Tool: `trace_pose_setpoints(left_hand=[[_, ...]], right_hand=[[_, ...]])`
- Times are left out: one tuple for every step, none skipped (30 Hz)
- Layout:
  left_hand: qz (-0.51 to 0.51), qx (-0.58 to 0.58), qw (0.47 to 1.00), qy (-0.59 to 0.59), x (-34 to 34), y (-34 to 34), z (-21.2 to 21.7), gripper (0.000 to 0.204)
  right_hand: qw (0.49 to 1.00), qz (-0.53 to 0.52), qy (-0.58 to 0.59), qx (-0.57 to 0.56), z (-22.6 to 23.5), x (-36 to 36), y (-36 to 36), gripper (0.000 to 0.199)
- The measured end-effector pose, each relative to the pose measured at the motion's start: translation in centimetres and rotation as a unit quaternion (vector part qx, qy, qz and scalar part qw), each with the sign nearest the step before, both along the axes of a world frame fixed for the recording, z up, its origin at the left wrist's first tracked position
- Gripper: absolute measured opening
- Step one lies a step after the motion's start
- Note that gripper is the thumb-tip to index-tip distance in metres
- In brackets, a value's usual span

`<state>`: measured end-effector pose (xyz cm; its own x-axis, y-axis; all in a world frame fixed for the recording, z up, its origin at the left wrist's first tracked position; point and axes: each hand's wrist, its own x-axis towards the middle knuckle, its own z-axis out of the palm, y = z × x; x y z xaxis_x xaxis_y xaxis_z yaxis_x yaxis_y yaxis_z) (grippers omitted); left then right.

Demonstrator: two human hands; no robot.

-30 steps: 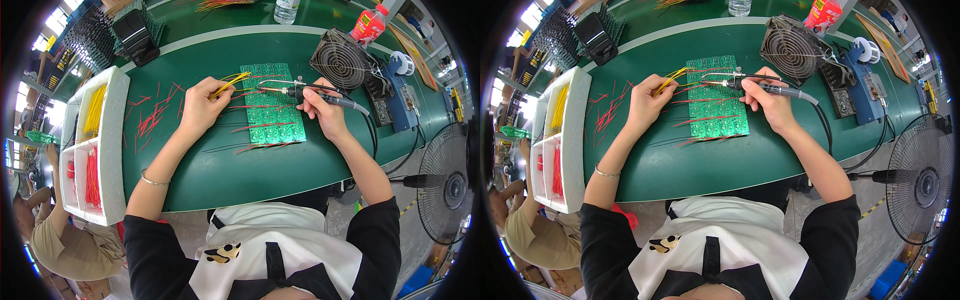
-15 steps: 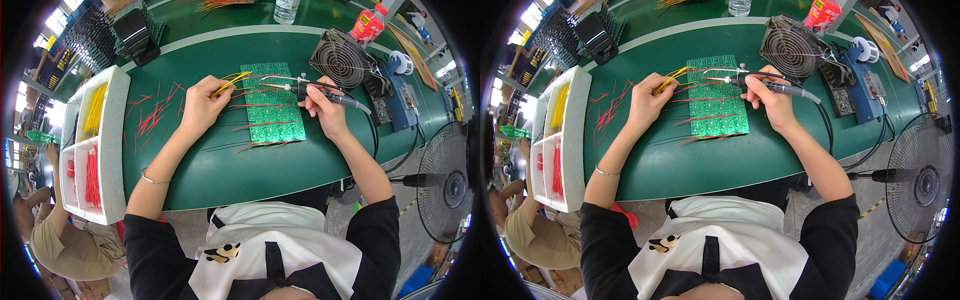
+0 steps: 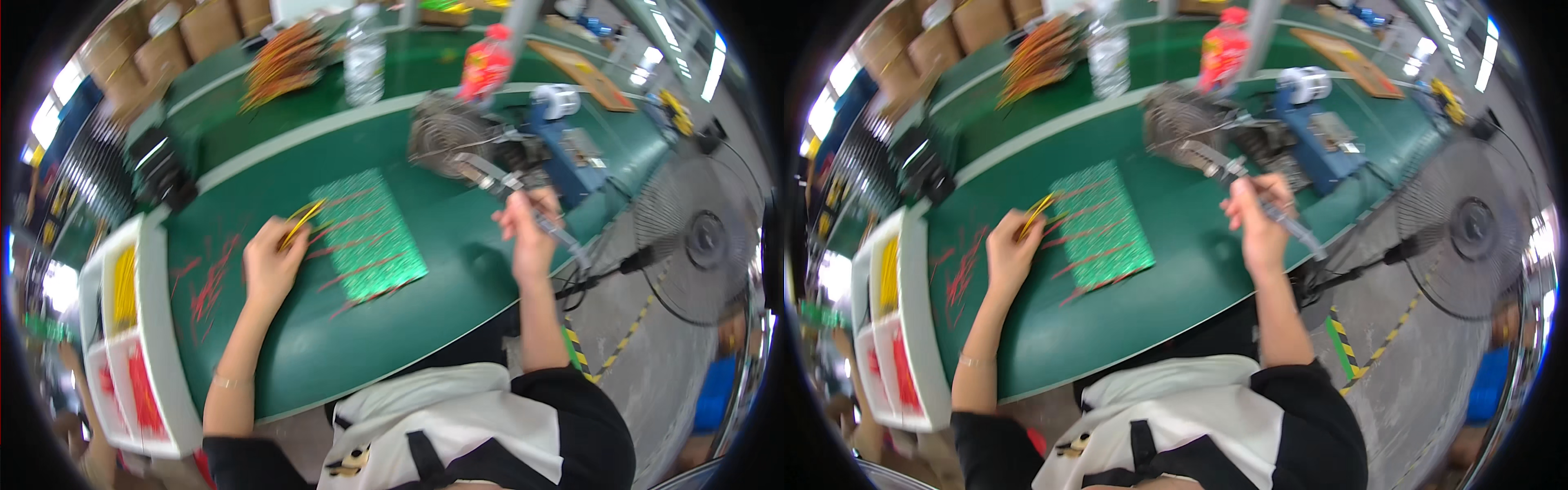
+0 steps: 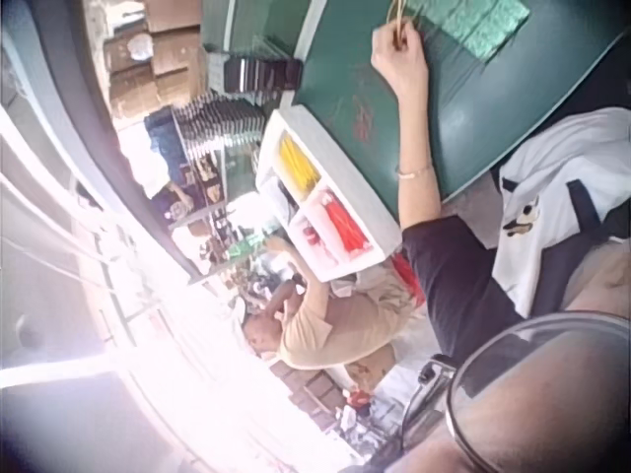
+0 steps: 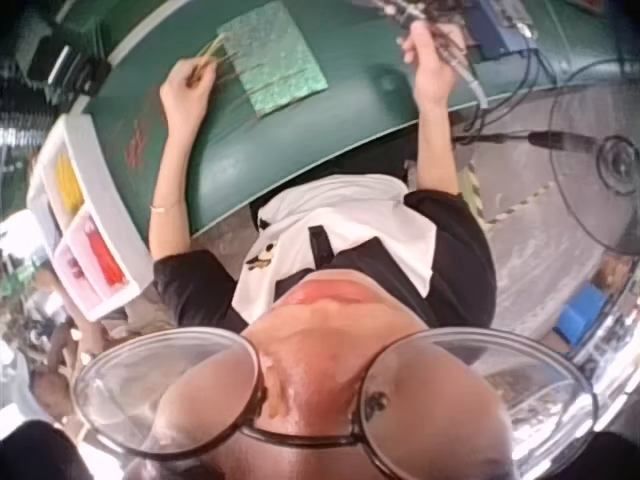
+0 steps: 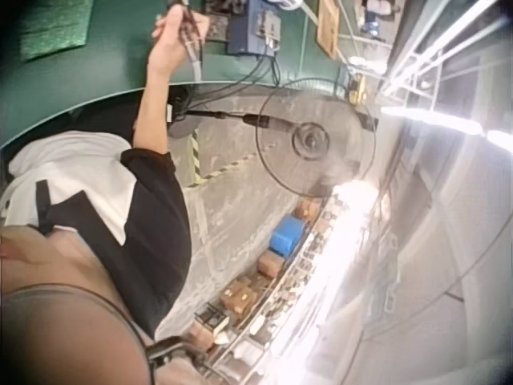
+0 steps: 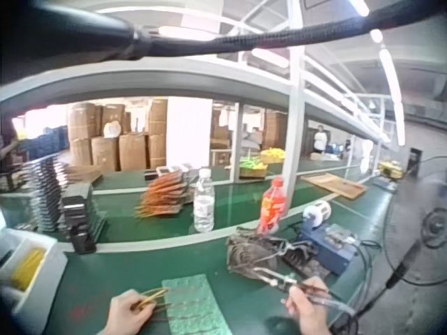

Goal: The person solders wires onto a circuit board using a soldering iron, taking red, black, and yellow wires from a container and attaching them one by one to the board.

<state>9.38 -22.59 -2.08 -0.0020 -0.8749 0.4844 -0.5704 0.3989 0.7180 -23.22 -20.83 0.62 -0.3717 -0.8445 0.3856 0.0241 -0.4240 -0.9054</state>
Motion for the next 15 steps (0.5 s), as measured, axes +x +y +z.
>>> trace_pose_setpoints(left_hand=[[0.003,0.013,1.0,0.007,0.2,0.3,-0.1,0.008],[0.001,0.027,0.999,0.024,0.1,0.6,0.0,0.007],[0.003,0.044,0.998,0.037,0.2,0.8,0.1,0.007],[-0.016,0.035,0.999,0.038,-0.2,0.7,0.1,0.007],[-0.003,0.055,0.997,0.045,-0.2,0.8,0.3,0.006],[0.011,0.076,0.996,0.052,-0.2,0.9,0.4,0.006],[0.004,0.07,0.996,0.051,-0.3,0.8,0.7,0.006],[0.001,0.068,0.996,0.055,-0.5,0.8,0.8,0.007],[-0.001,0.066,0.996,0.059,-0.6,0.9,0.9,0.007],[-0.002,0.063,0.997,0.049,-0.6,1.0,1.1,0.008],[-0.002,0.058,0.997,0.051,-0.5,0.9,1.1,0.008],[0.002,0.059,0.998,0.034,-0.3,0.7,1.0,0.008],[0.007,0.06,0.998,0.018,-0.2,0.6,0.9,0.009],[0.007,0.056,0.998,0.019,-0.2,0.7,1.1,0.009],[0.013,0.032,0.999,0.019,-0.2,0.9,1.2,0.011]], right_hand=[[1.0,-0.01,-0.003,0.011,-0.5,-0.2,0.5,0.014],[1.0,-0.012,0.004,0.015,-0.9,-0.5,0.9,0.014],[1.0,-0.009,0.008,0.023,-1.0,-0.4,1.1,0.014],[0.999,-0.009,0.029,0.022,-0.9,-0.7,1.1,0.015],[0.999,-0.003,0.049,0.023,-0.5,-0.7,1.1,0.017],[0.998,-0.003,0.059,0.02,-0.1,-0.8,1.2,0.018],[0.998,-0.011,0.058,0.014,0.2,-0.7,1.1,0.018],[0.998,-0.005,0.056,0.015,0.4,-0.6,0.8,0.018],[0.998,0.002,0.053,0.017,0.6,-0.5,0.5,0.019],[0.998,0.015,0.058,0.008,0.6,-0.3,0.0,0.019],[0.997,0.026,0.067,0.012,1.0,0.3,-0.5,0.02],[0.996,0.064,0.064,0.015,0.9,0.5,-1.3,0.019],[0.993,0.102,0.062,0.019,0.7,0.8,-2.2,0.019],[0.987,0.153,0.033,0.024,0.7,1.4,-2.8,0.018],[0.979,0.203,0.006,0.029,0.8,2.2,-3.4,0.017]])
